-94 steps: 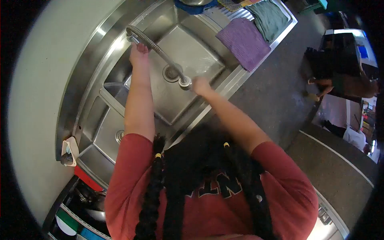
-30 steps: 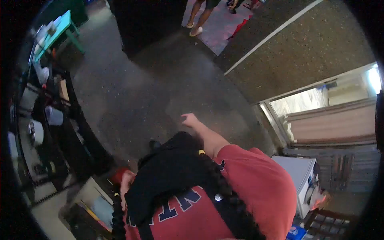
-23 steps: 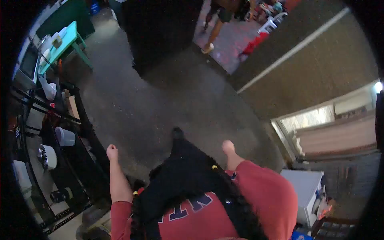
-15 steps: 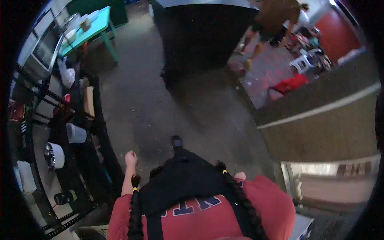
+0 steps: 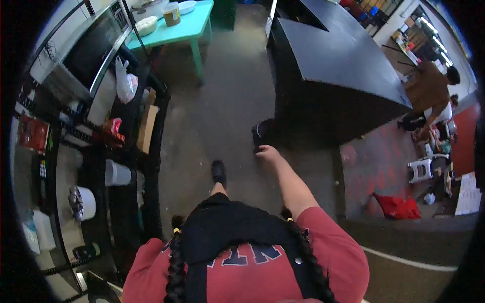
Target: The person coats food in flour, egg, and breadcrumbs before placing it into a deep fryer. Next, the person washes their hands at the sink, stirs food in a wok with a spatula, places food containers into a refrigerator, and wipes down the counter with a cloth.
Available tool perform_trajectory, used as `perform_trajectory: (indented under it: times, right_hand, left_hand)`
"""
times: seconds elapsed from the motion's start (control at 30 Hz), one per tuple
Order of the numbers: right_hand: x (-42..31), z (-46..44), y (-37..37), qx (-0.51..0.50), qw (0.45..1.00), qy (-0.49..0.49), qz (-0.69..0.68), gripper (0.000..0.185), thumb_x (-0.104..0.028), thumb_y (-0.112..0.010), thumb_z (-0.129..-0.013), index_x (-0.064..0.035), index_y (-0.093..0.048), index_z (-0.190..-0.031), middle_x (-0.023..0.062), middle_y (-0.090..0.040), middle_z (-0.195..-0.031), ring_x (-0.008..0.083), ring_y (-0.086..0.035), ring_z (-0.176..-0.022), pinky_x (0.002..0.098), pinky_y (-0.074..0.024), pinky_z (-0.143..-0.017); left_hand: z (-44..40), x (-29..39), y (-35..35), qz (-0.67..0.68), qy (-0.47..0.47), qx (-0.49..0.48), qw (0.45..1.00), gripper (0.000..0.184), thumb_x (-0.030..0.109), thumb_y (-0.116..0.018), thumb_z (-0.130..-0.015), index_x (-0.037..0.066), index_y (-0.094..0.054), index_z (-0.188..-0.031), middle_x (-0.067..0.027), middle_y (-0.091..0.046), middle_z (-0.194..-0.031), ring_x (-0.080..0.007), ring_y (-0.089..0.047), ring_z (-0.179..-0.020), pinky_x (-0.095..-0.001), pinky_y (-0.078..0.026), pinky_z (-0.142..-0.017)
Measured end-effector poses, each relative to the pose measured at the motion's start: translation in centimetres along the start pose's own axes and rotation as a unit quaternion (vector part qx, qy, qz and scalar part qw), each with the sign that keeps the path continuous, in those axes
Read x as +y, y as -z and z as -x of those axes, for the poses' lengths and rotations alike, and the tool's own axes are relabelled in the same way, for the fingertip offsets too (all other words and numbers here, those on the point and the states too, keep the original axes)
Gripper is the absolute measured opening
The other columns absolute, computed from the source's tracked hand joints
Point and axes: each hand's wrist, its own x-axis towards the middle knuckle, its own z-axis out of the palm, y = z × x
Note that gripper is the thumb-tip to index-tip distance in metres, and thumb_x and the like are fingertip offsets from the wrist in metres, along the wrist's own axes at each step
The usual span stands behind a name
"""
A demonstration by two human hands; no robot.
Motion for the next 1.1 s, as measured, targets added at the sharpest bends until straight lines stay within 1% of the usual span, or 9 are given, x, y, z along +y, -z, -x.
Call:
perform_trajectory:
  times: [0.33, 0.4, 0.47, 0.5, 0.57, 0.73, 1.0, 1.03, 1.1]
  right_hand:
    - [-23.2, -30.1, 2.9, 0.099, 0.983, 0.055, 0.142, 0.018, -0.019, -0.067, -0.068, -0.0087, -0.059, -0.081, 0.0151, -0.063, -0.08, 0.0305, -0.063, -0.079, 0.0409, -0.0492, -0.071]
    - [-26.9, -34.0, 4.7, 0.054, 0.985, 0.037, 0.16, 0.021, -0.022, -0.068, -0.071, -0.0106, -0.064, -0.088, 0.015, -0.067, -0.088, 0.03, -0.065, -0.084, 0.0414, -0.0506, -0.075]
    - [-31.0, -37.7, 7.6, 0.151, 0.931, -0.062, 0.326, 0.032, -0.027, -0.071, -0.074, -0.0152, -0.069, -0.103, 0.0149, -0.064, -0.112, 0.0284, -0.061, -0.104, 0.0399, -0.047, -0.091]
    - [-32.5, -41.0, 9.1, 0.181, 0.904, -0.095, 0.376, 0.035, -0.028, -0.072, -0.075, -0.0167, -0.07, -0.108, 0.0149, -0.064, -0.12, 0.0278, -0.06, -0.111, 0.0394, -0.0458, -0.096]
    - [-33.5, -51.7, 14.0, -0.299, 0.838, -0.31, 0.334, 0.054, -0.034, -0.071, -0.079, -0.0215, -0.059, -0.13, 0.0131, -0.046, -0.143, 0.0263, -0.043, -0.132, 0.0432, -0.0366, -0.106]
    - [-35.7, -67.1, 21.3, -0.196, 0.878, -0.283, 0.333, 0.045, -0.032, -0.066, -0.083, -0.0132, -0.062, -0.124, 0.0124, -0.056, -0.13, 0.0276, -0.052, -0.12, 0.044, -0.0424, -0.099]
    - [-27.5, -95.1, 25.2, 0.0, 0.928, -0.097, 0.36, 0.036, -0.026, -0.07, -0.075, -0.0058, -0.07, -0.105, 0.0182, -0.067, -0.108, 0.0311, -0.064, -0.102, 0.0358, -0.0511, -0.087]
    - [-29.1, -96.4, 26.6, -0.263, 0.833, -0.038, 0.486, 0.044, -0.04, -0.068, -0.075, -0.0107, -0.07, -0.107, 0.0106, -0.068, -0.111, 0.0283, -0.065, -0.099, 0.0397, -0.0526, -0.082]
    - [-28.7, -98.0, 25.4, -0.314, 0.887, -0.087, 0.328, 0.054, -0.038, -0.077, -0.066, -0.0041, -0.067, -0.107, 0.0169, -0.061, -0.123, 0.0306, -0.058, -0.11, 0.0402, -0.046, -0.094]
  left_hand:
    - [-34.0, 25.6, 25.2, -0.334, -0.055, 0.093, 0.936, 0.039, 0.03, -0.065, -0.081, 0.012, -0.064, -0.115, -0.0119, -0.065, -0.112, -0.0311, -0.058, -0.108, -0.0433, -0.048, -0.089]
    - [-38.0, 40.5, 27.1, 0.028, -0.088, -0.072, 0.993, 0.112, 0.046, -0.087, -0.058, 0.015, -0.03, -0.148, -0.0225, -0.024, -0.152, -0.0344, -0.028, -0.139, -0.0431, -0.034, -0.108]
    - [-37.6, 57.3, 29.6, -0.143, -0.105, -0.127, 0.976, 0.118, 0.064, -0.077, -0.064, 0.025, -0.011, -0.153, -0.0209, 0.012, -0.156, -0.041, -0.012, -0.143, -0.0537, -0.028, -0.109]
    - [-37.0, 63.8, 30.9, -0.104, -0.166, -0.137, 0.971, 0.117, 0.069, -0.074, -0.062, 0.016, -0.02, -0.151, -0.0311, 0.005, -0.153, -0.0396, -0.005, -0.145, -0.0495, -0.024, -0.113]
    - [-40.0, 73.7, 31.6, -0.114, -0.275, -0.153, 0.942, 0.095, 0.061, -0.068, -0.077, 0.019, -0.024, -0.15, -0.0195, -0.01, -0.157, -0.0369, -0.021, -0.142, -0.0464, -0.032, -0.109]
    - [-49.6, 89.4, 32.3, -0.031, -0.345, -0.305, 0.887, 0.07, 0.049, -0.064, -0.086, 0.015, -0.041, -0.143, -0.0126, -0.036, -0.149, -0.0313, -0.038, -0.134, -0.0424, -0.035, -0.107]
    - [-67.5, 98.5, 43.2, 0.042, -0.28, 0.081, 0.956, 0.028, 0.02, -0.076, -0.067, 0.003, -0.059, -0.081, -0.012, -0.062, -0.097, -0.0249, -0.061, -0.08, -0.0373, -0.05, -0.066]
    - [-71.6, 98.2, 44.0, 0.074, -0.274, 0.072, 0.956, 0.03, 0.023, -0.077, -0.068, 0.004, -0.06, -0.084, -0.0129, -0.061, -0.098, -0.0259, -0.061, -0.084, -0.0371, -0.05, -0.07]
    - [-76.8, 100.7, 46.3, 0.095, -0.273, 0.061, 0.955, 0.031, 0.025, -0.077, -0.069, 0.005, -0.062, -0.088, -0.0137, -0.061, -0.099, -0.0269, -0.06, -0.089, -0.0369, -0.05, -0.075]
